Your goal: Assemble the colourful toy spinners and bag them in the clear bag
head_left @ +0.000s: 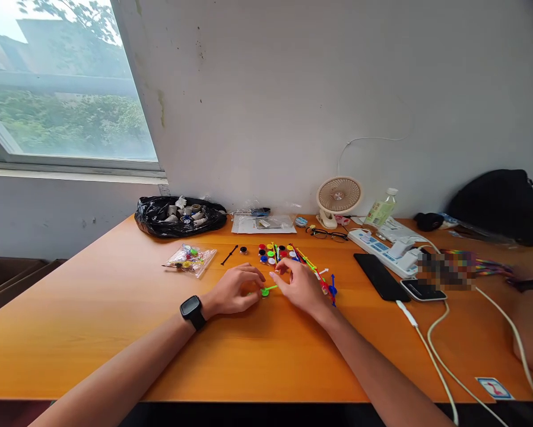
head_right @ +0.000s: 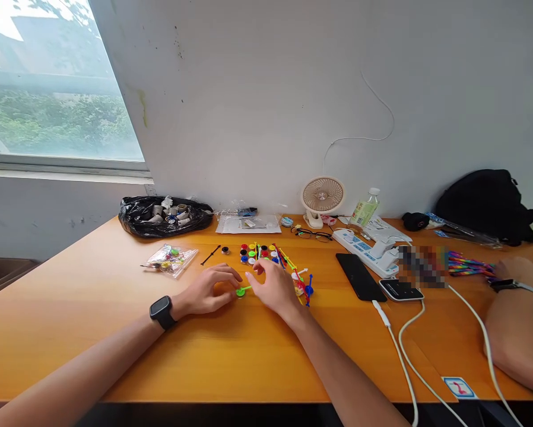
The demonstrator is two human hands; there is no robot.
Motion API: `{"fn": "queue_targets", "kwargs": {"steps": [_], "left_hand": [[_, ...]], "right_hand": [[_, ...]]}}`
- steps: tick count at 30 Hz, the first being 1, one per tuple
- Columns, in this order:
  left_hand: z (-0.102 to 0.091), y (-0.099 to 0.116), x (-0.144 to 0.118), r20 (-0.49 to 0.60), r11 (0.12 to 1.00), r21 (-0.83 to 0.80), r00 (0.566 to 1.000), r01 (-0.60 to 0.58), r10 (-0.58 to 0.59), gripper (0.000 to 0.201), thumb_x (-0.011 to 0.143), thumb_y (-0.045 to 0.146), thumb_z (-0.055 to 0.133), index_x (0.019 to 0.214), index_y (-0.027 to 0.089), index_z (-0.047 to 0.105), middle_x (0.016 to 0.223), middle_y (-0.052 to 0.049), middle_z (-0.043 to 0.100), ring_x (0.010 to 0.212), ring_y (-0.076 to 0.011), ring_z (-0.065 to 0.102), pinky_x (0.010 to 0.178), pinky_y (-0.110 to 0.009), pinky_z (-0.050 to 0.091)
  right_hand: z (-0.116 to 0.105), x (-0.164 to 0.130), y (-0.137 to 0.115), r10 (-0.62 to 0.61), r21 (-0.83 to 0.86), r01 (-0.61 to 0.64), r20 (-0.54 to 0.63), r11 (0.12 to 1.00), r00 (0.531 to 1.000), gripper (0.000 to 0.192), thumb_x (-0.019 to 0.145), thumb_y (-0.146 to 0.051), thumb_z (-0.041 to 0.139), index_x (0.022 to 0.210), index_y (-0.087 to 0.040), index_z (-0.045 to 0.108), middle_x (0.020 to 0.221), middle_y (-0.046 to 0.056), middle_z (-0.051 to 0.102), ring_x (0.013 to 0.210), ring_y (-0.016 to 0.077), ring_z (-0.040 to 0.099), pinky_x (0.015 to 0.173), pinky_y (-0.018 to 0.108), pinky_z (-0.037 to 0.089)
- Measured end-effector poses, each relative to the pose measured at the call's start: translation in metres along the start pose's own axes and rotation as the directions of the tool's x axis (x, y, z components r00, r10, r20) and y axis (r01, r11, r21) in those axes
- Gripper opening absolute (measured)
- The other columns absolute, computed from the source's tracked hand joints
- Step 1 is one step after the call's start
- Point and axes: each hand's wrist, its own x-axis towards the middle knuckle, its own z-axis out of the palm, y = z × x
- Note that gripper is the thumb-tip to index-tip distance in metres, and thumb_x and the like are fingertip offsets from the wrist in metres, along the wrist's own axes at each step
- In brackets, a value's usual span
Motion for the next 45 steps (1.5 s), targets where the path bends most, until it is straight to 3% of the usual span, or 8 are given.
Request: {"fn": "queue_targets", "kwargs": {"steps": [4, 9, 12, 16, 26, 34, 39, 45], "left_hand": [[-0.004, -0.005, 0.002, -0.191, 0.996, -0.015, 0.977, 0.093, -0.094, 0.016, 0.097, 0.021, 0.058, 0.096, 0.021, 0.073, 0.101, -0.007, 0.076, 0.097, -0.0218, 0.068, 0.092, -0.035, 0.051], [-0.006, -0.021, 0.004, -0.379, 0.967, 0.095, 0.907, 0.236, -0.184, 0.017, 0.101, 0.026, 0.055, 0.096, 0.021, 0.071, 0.097, -0.006, 0.073, 0.090, -0.0208, 0.065, 0.082, -0.032, 0.049], [-0.011, -0.030, 0.003, -0.418, 0.943, 0.168, 0.887, 0.286, -0.194, 0.013, 0.099, 0.027, 0.058, 0.099, 0.022, 0.070, 0.100, -0.005, 0.073, 0.093, -0.0221, 0.064, 0.084, -0.034, 0.049], [-0.017, -0.026, 0.002, -0.333, 0.960, 0.159, 0.928, 0.231, -0.168, 0.014, 0.100, 0.030, 0.060, 0.104, 0.023, 0.071, 0.103, -0.005, 0.074, 0.096, -0.0223, 0.065, 0.088, -0.036, 0.050], [0.003, -0.002, 0.002, 0.050, 0.989, 0.150, 0.999, -0.016, 0.008, 0.014, 0.098, 0.035, 0.067, 0.096, 0.026, 0.077, 0.089, -0.004, 0.077, 0.089, -0.0213, 0.069, 0.081, -0.033, 0.052], [-0.002, -0.001, 0.003, -0.156, 0.973, 0.218, 0.987, 0.070, -0.036, 0.022, 0.100, 0.042, 0.065, 0.109, 0.024, 0.073, 0.106, -0.007, 0.077, 0.099, -0.0243, 0.069, 0.090, -0.038, 0.052], [-0.007, -0.010, 0.004, -0.317, 0.947, 0.262, 0.944, 0.186, -0.097, 0.023, 0.109, 0.033, 0.048, 0.105, 0.023, 0.069, 0.103, -0.005, 0.075, 0.097, -0.0225, 0.067, 0.089, -0.037, 0.051], [-0.014, -0.040, 0.000, -0.374, 0.817, 0.462, 0.911, 0.345, -0.173, 0.016, 0.100, 0.029, 0.061, 0.114, 0.023, 0.065, 0.114, -0.007, 0.072, 0.107, -0.0282, 0.063, 0.091, -0.040, 0.050]], "right_hand": [[-0.016, -0.003, -0.015, -0.018, 0.083, 0.018, 0.002, 0.996, 1.000, 0.034, 0.095, -0.052, 0.062, 0.110, -0.023, 0.069, 0.081, 0.004, 0.069, 0.064, 0.0181, 0.056, 0.061, 0.030, 0.039], [-0.031, 0.001, -0.015, 0.013, 0.575, -0.345, 0.501, 0.742, 0.865, 0.057, 0.096, -0.075, 0.042, 0.092, -0.024, 0.065, 0.045, -0.010, 0.023, 0.041, 0.0119, 0.016, 0.045, 0.027, 0.023], [-0.030, 0.007, -0.010, 0.079, 0.692, -0.330, 0.369, 0.642, 0.926, 0.053, 0.097, -0.072, 0.045, 0.088, -0.023, 0.062, 0.048, -0.010, 0.024, 0.043, 0.0110, 0.016, 0.045, 0.026, 0.021], [-0.016, 0.007, -0.004, 0.037, 0.425, -0.110, 0.177, 0.899, 0.983, 0.035, 0.088, -0.054, 0.071, 0.084, -0.020, 0.066, 0.071, -0.001, 0.059, 0.059, 0.0124, 0.045, 0.057, 0.027, 0.034], [-0.006, 0.000, 0.012, -0.053, 0.068, 0.033, 0.315, 0.997, 0.948, 0.009, 0.089, -0.029, 0.070, 0.093, -0.022, 0.075, 0.095, 0.003, 0.076, 0.074, 0.0162, 0.060, 0.068, 0.029, 0.041], [-0.011, 0.002, 0.001, -0.093, 0.094, 0.081, 0.129, 0.992, 0.987, 0.034, 0.098, -0.048, 0.062, 0.117, -0.023, 0.072, 0.107, 0.008, 0.074, 0.074, 0.0183, 0.060, 0.071, 0.031, 0.044], [-0.016, 0.009, -0.002, 0.003, 0.427, -0.090, 0.200, 0.900, 0.980, 0.056, 0.100, -0.068, 0.048, 0.077, -0.020, 0.065, 0.053, -0.004, 0.040, 0.049, 0.0126, 0.032, 0.051, 0.028, 0.026], [-0.013, 0.016, 0.008, 0.046, 0.528, -0.088, 0.093, 0.845, 0.995, 0.060, 0.097, -0.073, 0.051, 0.073, -0.019, 0.062, 0.056, -0.005, 0.032, 0.052, 0.0125, 0.029, 0.052, 0.029, 0.021]]}}
